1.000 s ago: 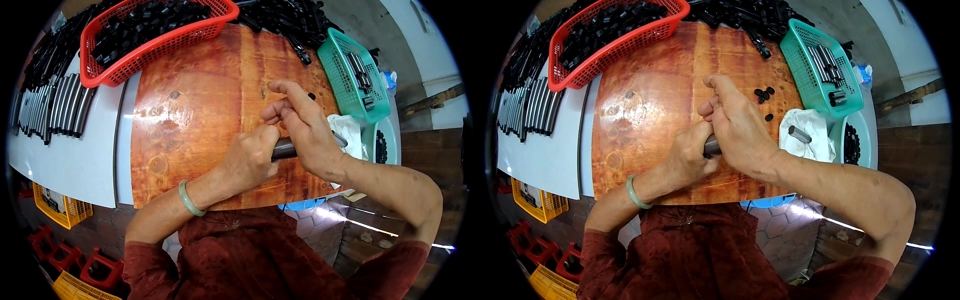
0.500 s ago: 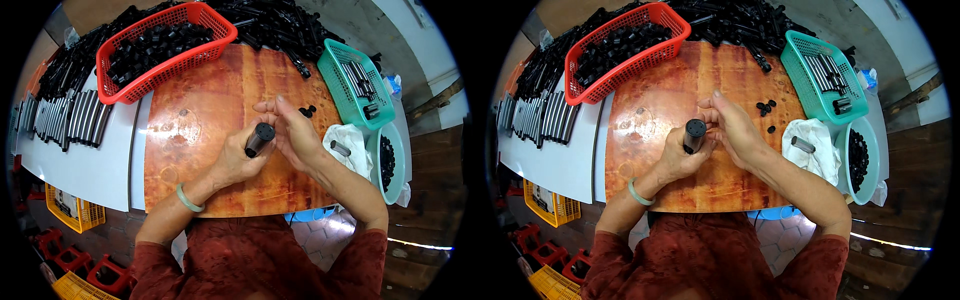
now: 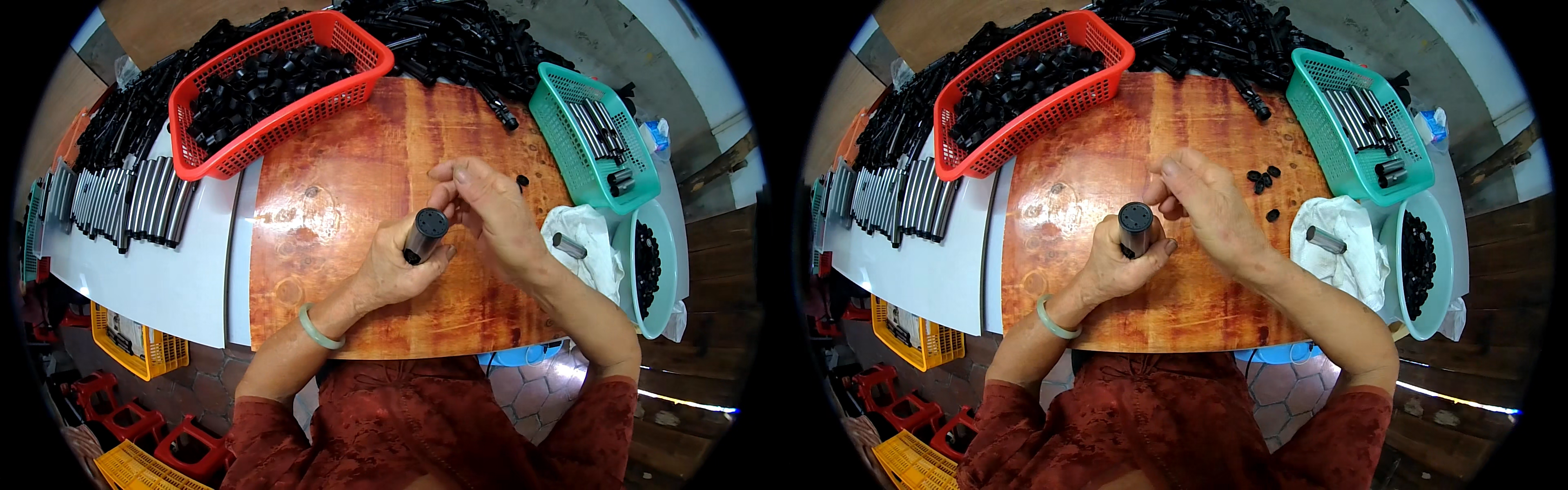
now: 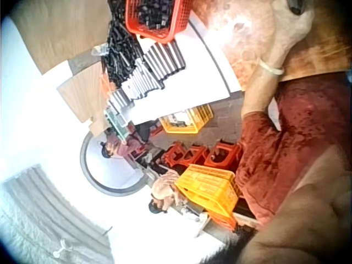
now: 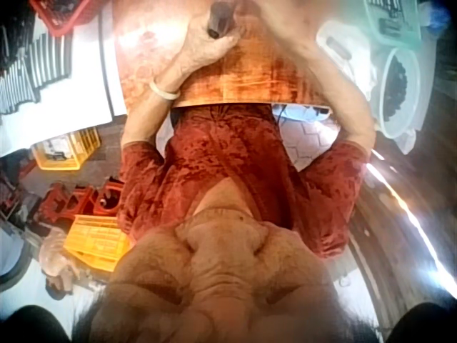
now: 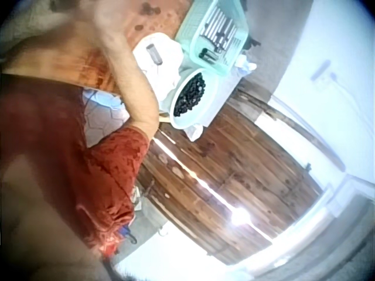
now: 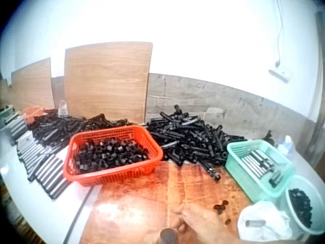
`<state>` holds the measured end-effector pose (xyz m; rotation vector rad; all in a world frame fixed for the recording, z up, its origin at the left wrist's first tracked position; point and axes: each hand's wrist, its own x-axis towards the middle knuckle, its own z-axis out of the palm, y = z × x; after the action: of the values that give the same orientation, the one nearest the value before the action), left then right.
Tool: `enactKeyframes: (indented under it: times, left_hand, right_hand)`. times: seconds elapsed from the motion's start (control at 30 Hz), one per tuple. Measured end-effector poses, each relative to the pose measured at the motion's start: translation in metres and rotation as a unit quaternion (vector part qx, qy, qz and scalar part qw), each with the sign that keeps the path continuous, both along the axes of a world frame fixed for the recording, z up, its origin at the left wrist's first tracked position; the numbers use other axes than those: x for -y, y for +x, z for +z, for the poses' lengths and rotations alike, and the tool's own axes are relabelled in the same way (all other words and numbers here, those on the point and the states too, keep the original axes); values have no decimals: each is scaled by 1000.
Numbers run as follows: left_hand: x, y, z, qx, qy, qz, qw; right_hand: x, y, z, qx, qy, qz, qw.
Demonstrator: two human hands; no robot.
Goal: The person assembles cylindrical metal rods with black plastic end caps at a workbench. They repeatedly pick up a rod, attach a cap, and place the assembled unit aside. The person also wipes the work surface with a white cloth between assemblies.
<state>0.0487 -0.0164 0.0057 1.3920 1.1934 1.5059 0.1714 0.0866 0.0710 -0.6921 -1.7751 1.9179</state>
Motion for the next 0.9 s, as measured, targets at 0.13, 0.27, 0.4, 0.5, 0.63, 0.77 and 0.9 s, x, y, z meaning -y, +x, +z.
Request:
enactKeyframes:
  times: [0.13, 0.27, 0.4, 0.5, 0.63, 0.77, 0.9]
  left_hand:
    - [0, -2, -8, -41, 14, -26, 999]
    - [2, 0, -20, -24, 70, -77, 994]
    - [4, 4, -15, -29, 66, -102, 992]
    - [7, 5, -9, -37, 59, -117, 991]
    - [7, 10, -4, -47, 52, -129, 989]
    - [-1, 18, -5, -58, 49, -136, 988]
    - [-3, 24, -13, -95, 53, -139, 984]
  right_hand:
    - [10, -16, 32, 3, 260, 37, 965]
    - [15, -33, 37, -22, 513, 187, 838]
    - [22, -34, 36, -17, 543, 292, 787]
    - [24, -32, 43, -10, 555, 325, 766]
    - [24, -28, 33, 2, 511, 305, 804]
    - [19, -13, 27, 47, 453, 257, 852]
    - [16, -4, 25, 62, 408, 226, 882]
